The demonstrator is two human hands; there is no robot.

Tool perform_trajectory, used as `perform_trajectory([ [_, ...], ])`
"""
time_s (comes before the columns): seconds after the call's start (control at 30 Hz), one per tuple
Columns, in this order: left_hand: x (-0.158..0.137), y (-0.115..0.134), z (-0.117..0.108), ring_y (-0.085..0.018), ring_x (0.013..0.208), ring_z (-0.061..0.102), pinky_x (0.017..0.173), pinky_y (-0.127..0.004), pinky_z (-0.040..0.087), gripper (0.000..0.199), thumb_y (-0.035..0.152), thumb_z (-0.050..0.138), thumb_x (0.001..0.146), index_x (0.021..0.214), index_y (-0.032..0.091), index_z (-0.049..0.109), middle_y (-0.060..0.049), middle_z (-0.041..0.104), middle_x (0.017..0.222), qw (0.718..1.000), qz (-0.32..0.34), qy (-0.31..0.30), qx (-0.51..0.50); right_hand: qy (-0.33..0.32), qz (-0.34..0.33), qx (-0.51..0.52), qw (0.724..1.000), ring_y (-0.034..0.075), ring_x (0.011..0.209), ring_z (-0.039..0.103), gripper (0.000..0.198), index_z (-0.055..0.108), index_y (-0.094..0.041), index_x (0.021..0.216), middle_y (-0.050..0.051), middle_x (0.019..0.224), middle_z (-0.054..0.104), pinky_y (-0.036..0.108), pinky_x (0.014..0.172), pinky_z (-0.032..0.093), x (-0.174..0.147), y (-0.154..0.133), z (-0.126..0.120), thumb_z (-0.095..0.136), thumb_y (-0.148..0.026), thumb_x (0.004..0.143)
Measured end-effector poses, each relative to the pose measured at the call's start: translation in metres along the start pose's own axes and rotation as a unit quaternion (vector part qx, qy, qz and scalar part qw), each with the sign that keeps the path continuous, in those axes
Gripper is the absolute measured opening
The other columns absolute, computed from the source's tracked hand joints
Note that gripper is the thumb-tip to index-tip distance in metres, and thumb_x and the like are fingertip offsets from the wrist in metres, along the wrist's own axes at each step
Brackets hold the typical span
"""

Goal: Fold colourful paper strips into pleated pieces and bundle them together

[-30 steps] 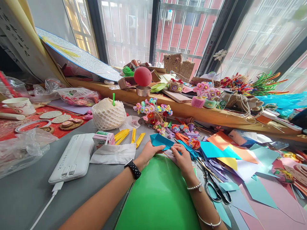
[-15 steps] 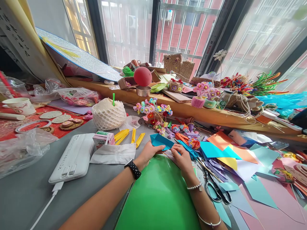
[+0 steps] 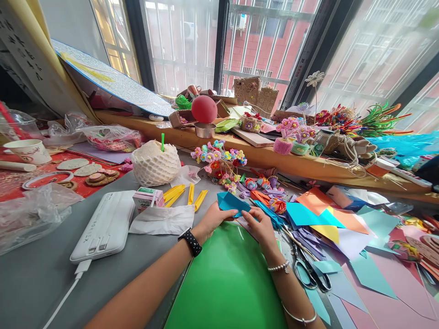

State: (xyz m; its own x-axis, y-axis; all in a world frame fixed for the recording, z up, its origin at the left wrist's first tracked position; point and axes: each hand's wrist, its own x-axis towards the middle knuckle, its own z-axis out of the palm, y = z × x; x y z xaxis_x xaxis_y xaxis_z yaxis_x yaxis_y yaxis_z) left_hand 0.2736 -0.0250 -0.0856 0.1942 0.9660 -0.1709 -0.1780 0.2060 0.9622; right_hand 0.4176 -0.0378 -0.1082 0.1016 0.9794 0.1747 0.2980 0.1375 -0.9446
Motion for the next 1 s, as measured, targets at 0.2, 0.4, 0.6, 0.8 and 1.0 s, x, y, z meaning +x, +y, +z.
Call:
perform_trajectory([
  [0.2,0.002,-0.004,-0.001,-0.012,0.061,0.057,0.057,-0.022,0.046,0.032,0.024,0.069,0.052,0.079,0.011,0.055,-0.004,0.062,0.071,1.000,0.011,-0.008,0.011,-0.010,-0.019,-0.015,1.000,0.020,0.090,0.047,0.023,0.053,-0.016,0.054,0.005,0.083,0.053,0.027,0.078,0.032,0.001,0.004,0.000,0.055,-0.036,0.066],
  [0.4,0.001,-0.003,0.000,-0.014,0.062,0.059,0.061,-0.027,0.047,0.042,0.027,0.069,0.053,0.087,0.013,0.048,-0.003,0.061,0.069,1.000,0.014,-0.019,0.000,0.016,-0.022,-0.031,0.999,0.021,0.092,0.046,0.024,0.049,-0.017,0.053,0.005,0.079,0.053,0.028,0.079,0.030,0.001,0.002,-0.001,0.053,-0.036,0.066],
  [0.6,0.004,-0.008,-0.002,-0.013,0.062,0.058,0.056,-0.023,0.046,0.045,0.024,0.071,0.049,0.085,0.014,0.048,-0.002,0.060,0.068,0.998,0.032,-0.044,0.014,0.022,-0.016,-0.037,0.999,0.022,0.090,0.046,0.027,0.047,-0.017,0.051,0.005,0.078,0.053,0.028,0.077,0.031,0.001,-0.001,-0.001,0.053,-0.038,0.065],
  [0.8,0.006,-0.013,-0.004,-0.015,0.063,0.059,0.059,-0.025,0.046,0.042,0.027,0.070,0.051,0.083,0.013,0.048,-0.004,0.062,0.068,0.998,0.035,-0.037,0.030,0.024,-0.024,-0.034,0.999,0.021,0.089,0.047,0.025,0.049,-0.017,0.052,0.005,0.080,0.053,0.028,0.077,0.031,0.000,-0.001,-0.001,0.054,-0.037,0.066],
  [1.0,0.004,-0.010,-0.001,-0.015,0.060,0.060,0.059,-0.026,0.047,0.042,0.023,0.072,0.048,0.079,0.013,0.046,-0.002,0.061,0.062,0.999,0.021,-0.020,0.014,0.027,-0.031,-0.038,0.998,0.020,0.088,0.047,0.024,0.050,-0.016,0.055,0.005,0.080,0.053,0.027,0.077,0.031,-0.001,0.001,-0.001,0.053,-0.037,0.066],
])
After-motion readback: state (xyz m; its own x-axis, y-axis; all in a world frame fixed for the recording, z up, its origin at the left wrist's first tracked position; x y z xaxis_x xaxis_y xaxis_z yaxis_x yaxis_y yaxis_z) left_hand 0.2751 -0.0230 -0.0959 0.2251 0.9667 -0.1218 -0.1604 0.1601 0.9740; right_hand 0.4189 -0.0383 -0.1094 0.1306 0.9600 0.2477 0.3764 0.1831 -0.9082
